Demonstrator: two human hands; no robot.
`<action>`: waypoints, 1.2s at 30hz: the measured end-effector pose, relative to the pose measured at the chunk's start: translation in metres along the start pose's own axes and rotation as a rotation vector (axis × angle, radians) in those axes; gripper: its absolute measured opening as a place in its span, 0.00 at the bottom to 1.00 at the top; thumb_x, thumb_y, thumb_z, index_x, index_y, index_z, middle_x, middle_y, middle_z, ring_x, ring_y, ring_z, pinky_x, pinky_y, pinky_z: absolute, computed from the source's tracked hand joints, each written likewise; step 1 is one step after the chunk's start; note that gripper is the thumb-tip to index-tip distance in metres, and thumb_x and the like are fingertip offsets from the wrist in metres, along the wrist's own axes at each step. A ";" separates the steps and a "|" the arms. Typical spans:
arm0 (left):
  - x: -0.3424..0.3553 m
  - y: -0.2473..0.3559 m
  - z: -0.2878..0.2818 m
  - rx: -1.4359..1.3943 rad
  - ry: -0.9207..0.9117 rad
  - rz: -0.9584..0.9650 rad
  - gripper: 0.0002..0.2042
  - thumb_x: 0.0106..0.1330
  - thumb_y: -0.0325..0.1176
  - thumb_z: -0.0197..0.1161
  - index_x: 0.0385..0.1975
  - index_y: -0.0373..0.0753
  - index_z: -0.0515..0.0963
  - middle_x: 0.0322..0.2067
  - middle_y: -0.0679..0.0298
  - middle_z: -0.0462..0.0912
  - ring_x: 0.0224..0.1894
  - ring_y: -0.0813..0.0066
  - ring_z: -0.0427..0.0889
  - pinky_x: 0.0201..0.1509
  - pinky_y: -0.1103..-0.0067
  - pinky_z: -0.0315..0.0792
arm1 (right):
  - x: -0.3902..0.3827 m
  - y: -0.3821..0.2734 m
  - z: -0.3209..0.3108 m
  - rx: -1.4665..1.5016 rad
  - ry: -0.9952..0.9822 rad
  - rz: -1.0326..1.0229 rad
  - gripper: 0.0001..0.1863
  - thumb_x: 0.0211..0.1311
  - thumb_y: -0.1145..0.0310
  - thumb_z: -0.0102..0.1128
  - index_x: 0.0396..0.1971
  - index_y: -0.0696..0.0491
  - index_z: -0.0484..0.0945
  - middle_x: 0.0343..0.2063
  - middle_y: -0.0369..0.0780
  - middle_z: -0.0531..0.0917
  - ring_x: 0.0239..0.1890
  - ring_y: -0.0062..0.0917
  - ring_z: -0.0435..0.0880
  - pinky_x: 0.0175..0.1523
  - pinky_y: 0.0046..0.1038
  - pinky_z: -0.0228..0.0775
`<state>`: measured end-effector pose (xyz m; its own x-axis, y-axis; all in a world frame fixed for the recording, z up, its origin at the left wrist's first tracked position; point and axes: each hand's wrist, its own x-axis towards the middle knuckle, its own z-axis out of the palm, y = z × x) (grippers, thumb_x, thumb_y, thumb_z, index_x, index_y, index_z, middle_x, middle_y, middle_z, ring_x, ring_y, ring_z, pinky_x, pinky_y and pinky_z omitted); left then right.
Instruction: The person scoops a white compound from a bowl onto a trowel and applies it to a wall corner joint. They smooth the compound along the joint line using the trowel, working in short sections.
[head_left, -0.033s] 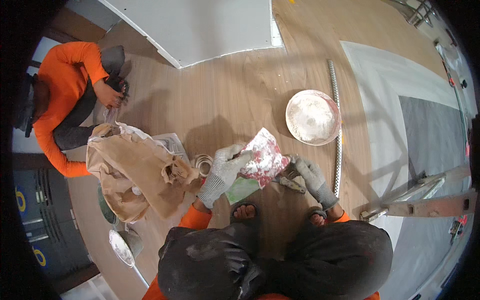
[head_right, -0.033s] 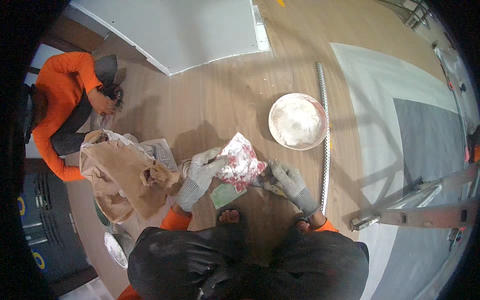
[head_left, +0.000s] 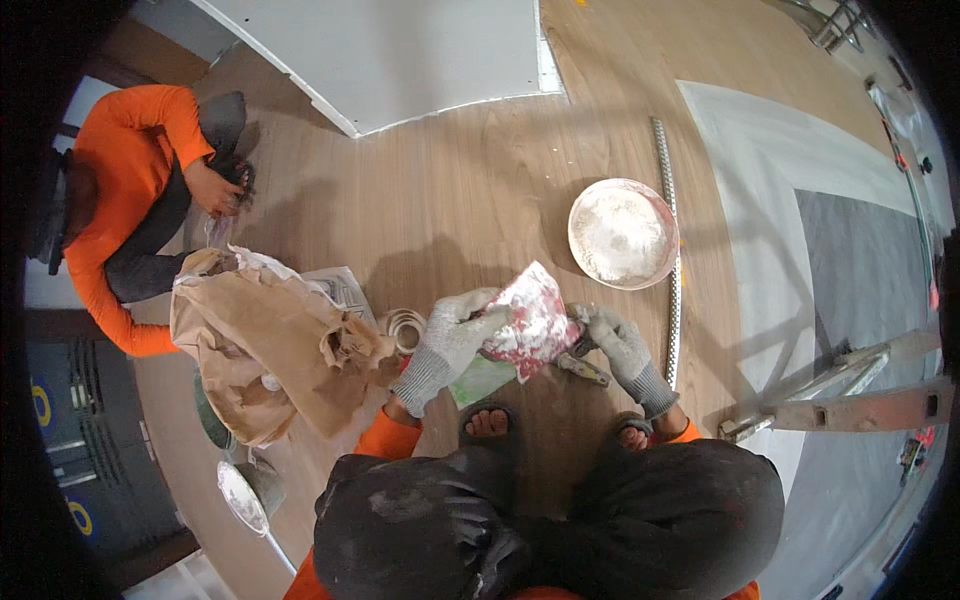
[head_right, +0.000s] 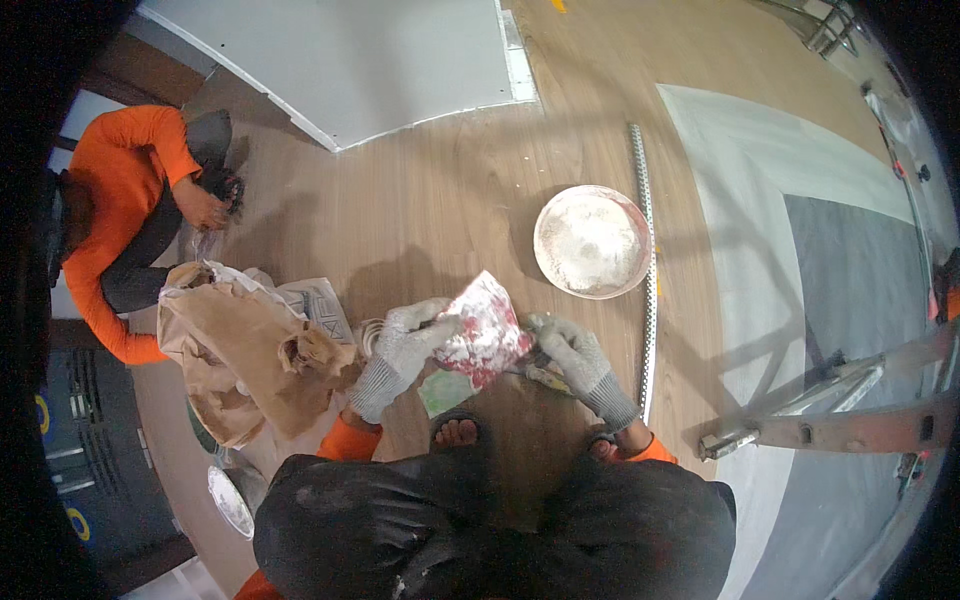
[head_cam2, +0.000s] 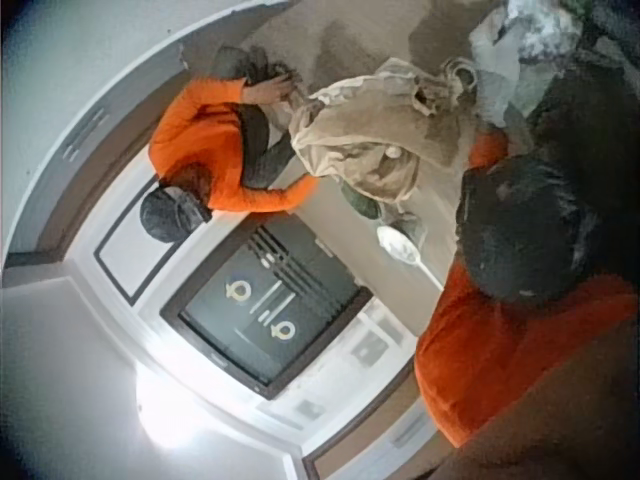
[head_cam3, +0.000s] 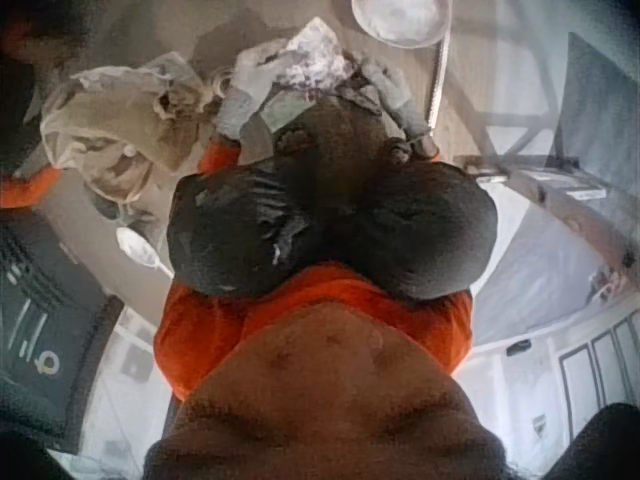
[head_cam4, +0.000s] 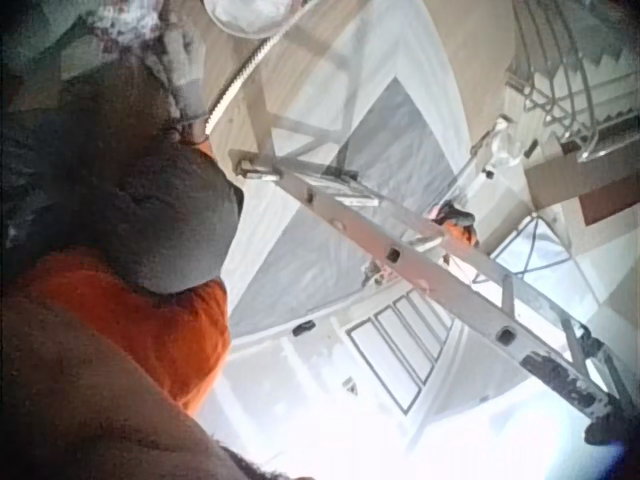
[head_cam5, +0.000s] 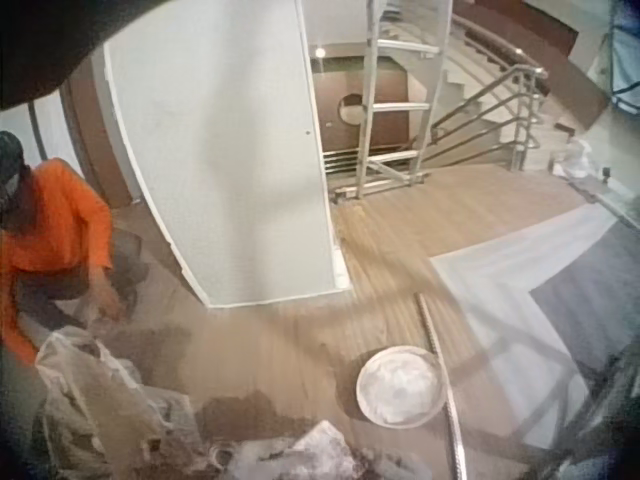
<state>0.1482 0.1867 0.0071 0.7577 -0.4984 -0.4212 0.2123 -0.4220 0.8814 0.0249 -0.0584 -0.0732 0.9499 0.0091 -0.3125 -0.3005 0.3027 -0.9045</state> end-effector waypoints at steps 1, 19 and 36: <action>0.003 0.001 0.007 0.055 -0.059 0.004 0.16 0.72 0.29 0.63 0.56 0.31 0.81 0.44 0.63 0.87 0.44 0.79 0.83 0.50 0.80 0.78 | -0.004 -0.021 0.013 0.036 0.028 -0.003 0.17 0.77 0.60 0.59 0.52 0.58 0.81 0.36 0.33 0.83 0.32 0.15 0.78 0.43 0.22 0.76; -0.030 0.065 0.007 -0.036 -0.144 0.202 0.16 0.71 0.28 0.65 0.57 0.30 0.78 0.45 0.60 0.88 0.46 0.78 0.85 0.54 0.78 0.80 | -0.051 -0.078 0.024 0.121 0.252 -0.312 0.11 0.72 0.67 0.65 0.42 0.61 0.85 0.37 0.39 0.89 0.38 0.18 0.85 0.45 0.24 0.76; -0.020 0.046 -0.002 -0.071 -0.220 0.984 0.14 0.56 0.24 0.73 0.44 0.39 0.89 0.61 0.46 0.80 0.69 0.42 0.73 0.74 0.50 0.61 | -0.049 -0.110 0.023 -0.755 0.252 -1.113 0.16 0.42 0.68 0.72 0.36 0.49 0.90 0.41 0.38 0.89 0.45 0.35 0.87 0.52 0.38 0.77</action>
<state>0.1443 0.1783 0.0564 0.4872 -0.7324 0.4757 -0.4040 0.2939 0.8663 0.0136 -0.0706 0.0480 0.7014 -0.0920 0.7068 0.5539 -0.5537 -0.6218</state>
